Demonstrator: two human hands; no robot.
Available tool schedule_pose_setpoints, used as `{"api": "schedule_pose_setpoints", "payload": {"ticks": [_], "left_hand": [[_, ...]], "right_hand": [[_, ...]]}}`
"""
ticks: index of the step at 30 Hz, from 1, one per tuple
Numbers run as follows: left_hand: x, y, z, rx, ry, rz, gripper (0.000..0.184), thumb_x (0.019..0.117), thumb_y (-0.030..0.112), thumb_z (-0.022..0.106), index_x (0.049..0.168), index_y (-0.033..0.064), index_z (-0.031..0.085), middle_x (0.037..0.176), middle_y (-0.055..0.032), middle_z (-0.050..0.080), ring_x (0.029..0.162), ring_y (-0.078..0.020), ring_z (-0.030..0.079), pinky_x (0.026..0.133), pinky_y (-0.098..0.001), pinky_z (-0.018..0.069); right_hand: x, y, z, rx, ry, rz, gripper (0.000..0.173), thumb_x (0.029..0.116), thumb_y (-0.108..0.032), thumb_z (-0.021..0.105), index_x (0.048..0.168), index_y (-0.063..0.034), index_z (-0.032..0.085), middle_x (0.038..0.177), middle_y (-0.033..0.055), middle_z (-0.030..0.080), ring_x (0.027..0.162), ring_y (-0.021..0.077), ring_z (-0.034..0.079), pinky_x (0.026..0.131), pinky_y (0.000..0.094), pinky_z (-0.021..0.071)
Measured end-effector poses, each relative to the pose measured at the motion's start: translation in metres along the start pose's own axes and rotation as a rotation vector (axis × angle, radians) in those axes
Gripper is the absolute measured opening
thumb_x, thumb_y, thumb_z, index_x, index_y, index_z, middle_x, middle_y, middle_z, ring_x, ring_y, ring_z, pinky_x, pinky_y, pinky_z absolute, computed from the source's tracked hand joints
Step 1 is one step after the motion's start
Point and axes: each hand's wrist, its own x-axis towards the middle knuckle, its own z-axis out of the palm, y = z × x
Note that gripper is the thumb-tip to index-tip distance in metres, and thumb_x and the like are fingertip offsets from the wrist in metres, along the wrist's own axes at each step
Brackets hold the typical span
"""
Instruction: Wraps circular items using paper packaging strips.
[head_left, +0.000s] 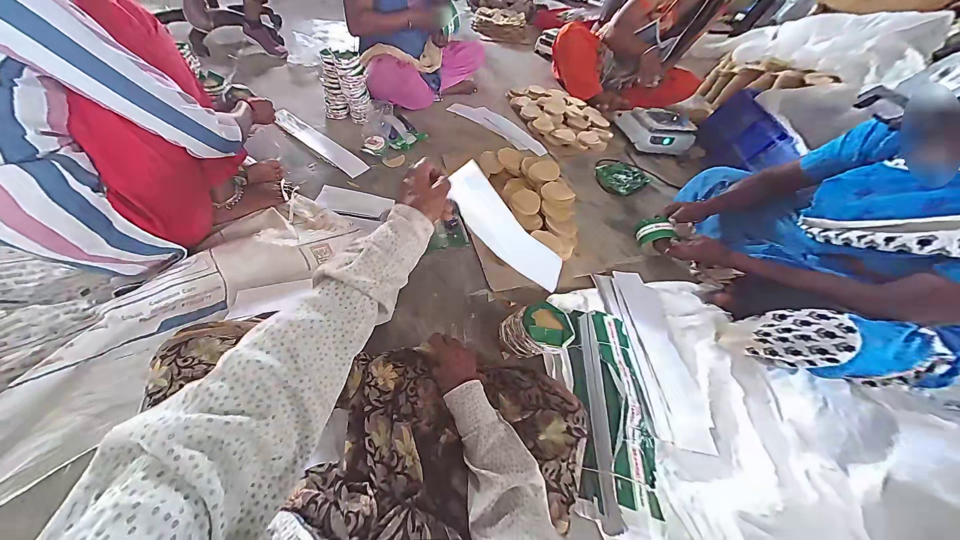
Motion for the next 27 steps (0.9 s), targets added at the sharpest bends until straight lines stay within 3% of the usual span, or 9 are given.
{"api": "schedule_pose_setpoints", "payload": {"ticks": [3, 4, 6, 9, 12, 15, 18, 23, 27], "left_hand": [[-0.04, -0.042, -0.01, -0.121, 0.056, -0.181, 0.033, 0.1069, 0.01, 0.049, 0.135, -0.0075, 0.053, 0.124, -0.0284, 0.063, 0.089, -0.0319, 0.072, 0.08, -0.0467, 0.0617], [-0.056, -0.059, -0.012, -0.169, 0.089, -0.244, 0.033, 0.1077, 0.01, 0.048, 0.135, -0.0082, 0.052, 0.122, -0.0282, 0.063, 0.088, -0.0312, 0.072, 0.081, -0.0464, 0.0615], [-0.085, -0.097, -0.012, -0.232, 0.175, -0.334, 0.028, 0.1077, 0.007, 0.047, 0.129, -0.0094, 0.053, 0.108, -0.0225, 0.063, 0.073, -0.0218, 0.069, 0.07, -0.0377, 0.0611], [-0.116, -0.147, -0.02, -0.316, 0.234, -0.505, 0.027, 0.1072, 0.004, 0.045, 0.129, -0.0104, 0.05, 0.11, -0.0222, 0.058, 0.075, -0.023, 0.067, 0.07, -0.039, 0.0605], [-0.134, -0.182, -0.034, -0.305, 0.287, -0.609, 0.027, 0.1069, 0.003, 0.046, 0.13, -0.0093, 0.05, 0.114, -0.0237, 0.057, 0.079, -0.0262, 0.068, 0.071, -0.0417, 0.0606], [-0.143, -0.201, -0.049, -0.266, 0.28, -0.654, 0.029, 0.107, 0.005, 0.045, 0.133, -0.0073, 0.05, 0.12, -0.0259, 0.058, 0.085, -0.029, 0.069, 0.073, -0.0441, 0.0608], [-0.149, -0.213, -0.059, -0.258, 0.29, -0.659, 0.027, 0.1066, 0.006, 0.047, 0.13, -0.0067, 0.053, 0.112, -0.0241, 0.062, 0.079, -0.0271, 0.069, 0.071, -0.0433, 0.0609], [-0.15, -0.213, -0.061, -0.284, 0.339, -0.641, 0.023, 0.1041, 0.003, 0.052, 0.124, -0.0075, 0.057, 0.109, -0.0213, 0.064, 0.072, -0.0233, 0.069, 0.064, -0.0395, 0.0608], [-0.151, -0.218, -0.061, -0.288, 0.369, -0.615, 0.021, 0.1037, 0.004, 0.054, 0.12, -0.0084, 0.058, 0.11, -0.0224, 0.066, 0.078, -0.026, 0.073, 0.066, -0.0428, 0.0628]], "right_hand": [[0.002, 0.003, 0.002, 0.028, 0.033, -0.019, 0.043, 0.0998, -0.015, 0.061, 0.142, -0.0076, 0.057, 0.139, 0.0196, 0.062, 0.133, 0.0383, 0.056, 0.109, 0.0556, 0.044], [0.003, 0.002, 0.001, 0.017, 0.022, -0.009, 0.044, 0.0995, -0.014, 0.061, 0.143, -0.0083, 0.057, 0.139, 0.0195, 0.062, 0.134, 0.0388, 0.055, 0.11, 0.0561, 0.0423], [0.004, 0.002, 0.001, 0.044, 0.061, -0.025, 0.04, 0.0993, -0.017, 0.063, 0.138, -0.006, 0.061, 0.134, 0.0196, 0.065, 0.131, 0.0388, 0.057, 0.11, 0.0561, 0.0408], [0.002, 0.012, 0.008, 0.24, 0.273, -0.15, 0.037, 0.0896, -0.014, 0.073, 0.123, 0.002, 0.069, 0.119, 0.0224, 0.07, 0.115, 0.0388, 0.066, 0.102, 0.0549, 0.0493], [0.009, 0.016, 0.012, 0.318, 0.232, -0.135, 0.051, 0.0859, -0.013, 0.077, 0.131, 0.0025, 0.062, 0.12, 0.0224, 0.07, 0.114, 0.0391, 0.066, 0.104, 0.0561, 0.0477], [0.016, 0.014, 0.012, 0.187, 0.119, -0.115, 0.047, 0.0894, -0.016, 0.075, 0.133, -0.0011, 0.064, 0.128, 0.0211, 0.068, 0.124, 0.0386, 0.061, 0.114, 0.0577, 0.0376], [0.014, 0.017, 0.017, 0.337, 0.27, -0.19, 0.034, 0.0822, -0.004, 0.076, 0.115, 0.0028, 0.072, 0.117, 0.0226, 0.071, 0.116, 0.0399, 0.064, 0.108, 0.0572, 0.0426], [0.026, 0.008, 0.009, 0.207, 0.094, -0.104, 0.039, 0.0869, -0.003, 0.072, 0.125, -0.0004, 0.069, 0.124, 0.0216, 0.069, 0.121, 0.0386, 0.063, 0.109, 0.0573, 0.0423], [0.04, -0.001, 0.005, 0.492, 0.398, -0.218, 0.03, 0.0807, -0.002, 0.075, 0.111, 0.0012, 0.072, 0.103, 0.0183, 0.073, 0.098, 0.0323, 0.071, 0.09, 0.0525, 0.0552]]}}
